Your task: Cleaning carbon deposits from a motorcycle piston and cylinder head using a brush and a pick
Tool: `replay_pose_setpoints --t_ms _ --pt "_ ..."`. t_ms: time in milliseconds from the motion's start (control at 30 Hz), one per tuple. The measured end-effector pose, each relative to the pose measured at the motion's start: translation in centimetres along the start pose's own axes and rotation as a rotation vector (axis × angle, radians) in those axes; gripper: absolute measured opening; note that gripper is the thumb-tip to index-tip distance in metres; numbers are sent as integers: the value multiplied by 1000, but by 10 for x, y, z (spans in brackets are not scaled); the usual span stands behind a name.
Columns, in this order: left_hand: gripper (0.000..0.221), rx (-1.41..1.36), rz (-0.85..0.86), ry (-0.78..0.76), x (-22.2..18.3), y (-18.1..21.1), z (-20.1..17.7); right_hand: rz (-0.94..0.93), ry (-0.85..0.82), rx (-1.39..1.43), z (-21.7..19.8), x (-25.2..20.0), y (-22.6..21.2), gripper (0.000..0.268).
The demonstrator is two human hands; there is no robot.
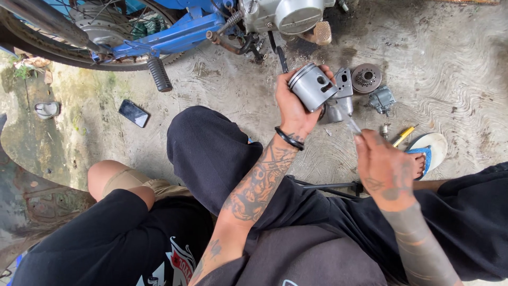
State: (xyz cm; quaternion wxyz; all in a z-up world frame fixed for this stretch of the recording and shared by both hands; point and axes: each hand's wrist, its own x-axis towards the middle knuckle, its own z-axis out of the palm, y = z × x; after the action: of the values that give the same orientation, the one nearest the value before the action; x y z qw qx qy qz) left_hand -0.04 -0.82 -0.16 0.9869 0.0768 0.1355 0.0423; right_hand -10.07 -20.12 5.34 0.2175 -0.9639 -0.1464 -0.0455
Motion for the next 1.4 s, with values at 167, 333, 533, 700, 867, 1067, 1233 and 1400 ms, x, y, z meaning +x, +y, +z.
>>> replay_pose_setpoints --t_ms 167,333,533,700,867,1067,1233,1400 --pt "34 -17 -13 66 -4 -4 9 -7 41 -92 15 20 -20 25" --pt "38 63 0 91 5 7 -5 10 -41 -116 8 8 -24 31" --pt "32 75 4 159 3 4 9 103 -91 -72 28 8 -8 26" --pt "29 222 36 247 -13 -2 18 156 -173 -110 26 6 4 29" --pt "35 424 -29 208 -6 21 31 188 -188 114 21 6 1 21" --pt "41 482 -75 343 -22 -1 58 144 -206 107 1 31 -11 25" --pt "43 467 -3 208 5 43 28 232 -270 189 -13 15 -4 21" --pt "43 186 -15 100 11 50 26 192 -329 181 -26 32 -21 23"
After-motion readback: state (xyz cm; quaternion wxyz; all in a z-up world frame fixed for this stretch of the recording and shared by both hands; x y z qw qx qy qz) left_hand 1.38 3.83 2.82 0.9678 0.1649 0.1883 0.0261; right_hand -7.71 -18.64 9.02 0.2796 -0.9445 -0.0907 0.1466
